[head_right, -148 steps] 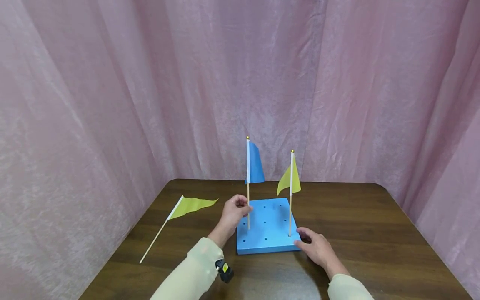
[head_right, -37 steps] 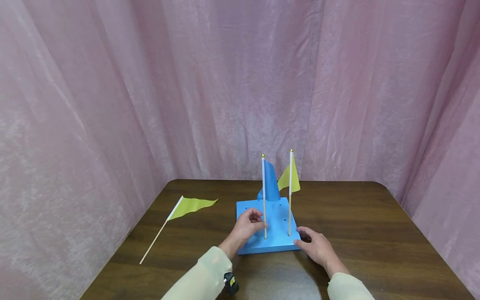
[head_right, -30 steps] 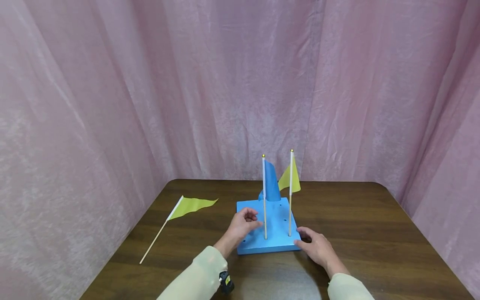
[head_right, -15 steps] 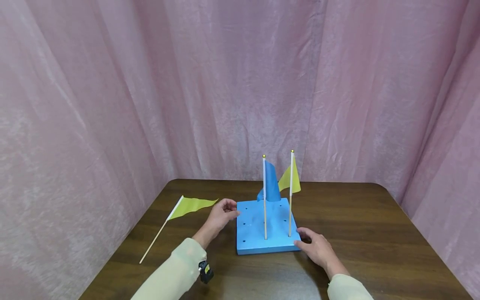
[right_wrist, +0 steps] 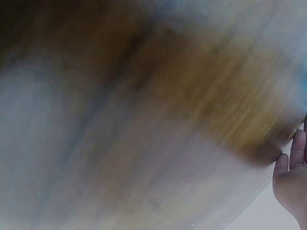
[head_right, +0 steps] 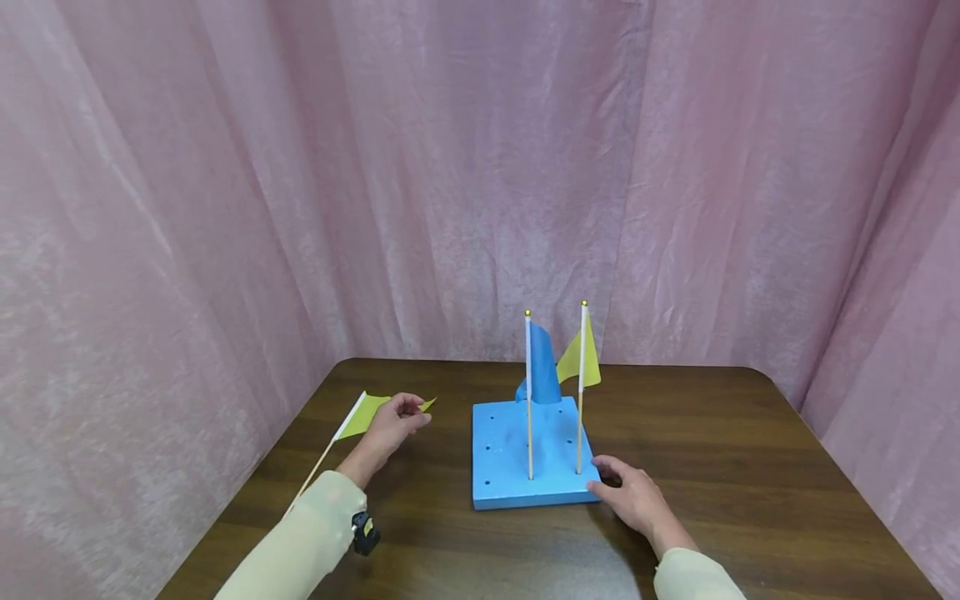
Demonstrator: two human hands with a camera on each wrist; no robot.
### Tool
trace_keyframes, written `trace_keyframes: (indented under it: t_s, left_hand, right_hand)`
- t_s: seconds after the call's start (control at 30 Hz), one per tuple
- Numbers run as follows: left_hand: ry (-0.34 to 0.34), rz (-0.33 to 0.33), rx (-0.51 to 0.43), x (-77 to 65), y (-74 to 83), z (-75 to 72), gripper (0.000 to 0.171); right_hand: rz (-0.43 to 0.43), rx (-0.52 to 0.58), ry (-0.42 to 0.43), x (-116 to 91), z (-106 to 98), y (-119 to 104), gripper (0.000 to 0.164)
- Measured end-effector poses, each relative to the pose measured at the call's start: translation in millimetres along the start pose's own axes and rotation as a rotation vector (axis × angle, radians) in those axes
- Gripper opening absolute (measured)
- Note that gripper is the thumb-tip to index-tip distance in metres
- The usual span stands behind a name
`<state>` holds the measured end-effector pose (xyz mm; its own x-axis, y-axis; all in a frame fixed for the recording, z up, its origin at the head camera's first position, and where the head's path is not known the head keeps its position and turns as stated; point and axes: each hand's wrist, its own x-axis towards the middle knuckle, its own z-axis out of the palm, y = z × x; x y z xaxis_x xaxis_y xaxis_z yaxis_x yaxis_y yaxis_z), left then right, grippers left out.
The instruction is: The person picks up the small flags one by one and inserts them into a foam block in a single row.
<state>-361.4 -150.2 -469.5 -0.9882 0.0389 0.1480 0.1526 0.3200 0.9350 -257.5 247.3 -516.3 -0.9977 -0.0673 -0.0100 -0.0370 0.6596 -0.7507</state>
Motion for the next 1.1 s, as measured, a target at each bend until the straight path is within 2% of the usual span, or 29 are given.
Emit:
trace_keyframes:
  t_s: [0.37,0.5,0.83,1.1]
  left_hand:
    - [0.089,0.017,0.105,-3.1,-25.9,-51.4,0.024]
    - [0.118,-0.009,0.163,-5.7,-32.6,-70.6,0.025]
    - [0.134,-0.072,0.289,-14.8,-54.4,-113.3,0.03]
    - [0.124,-0.119,0.333,-25.5,-69.1,-136.6,0.034]
  right_hand:
    - [0.006,0.008,-0.003,0.1,-0.8,-1.7,0.053]
    - [0.009,0.006,-0.004,0.7,-0.7,-1.2,0.053]
    - [0.009,-0.004,0.001,1.2,0.6,0.4,0.054]
    - [0.006,0.001,0.006,1.1,0.7,1.0,0.052]
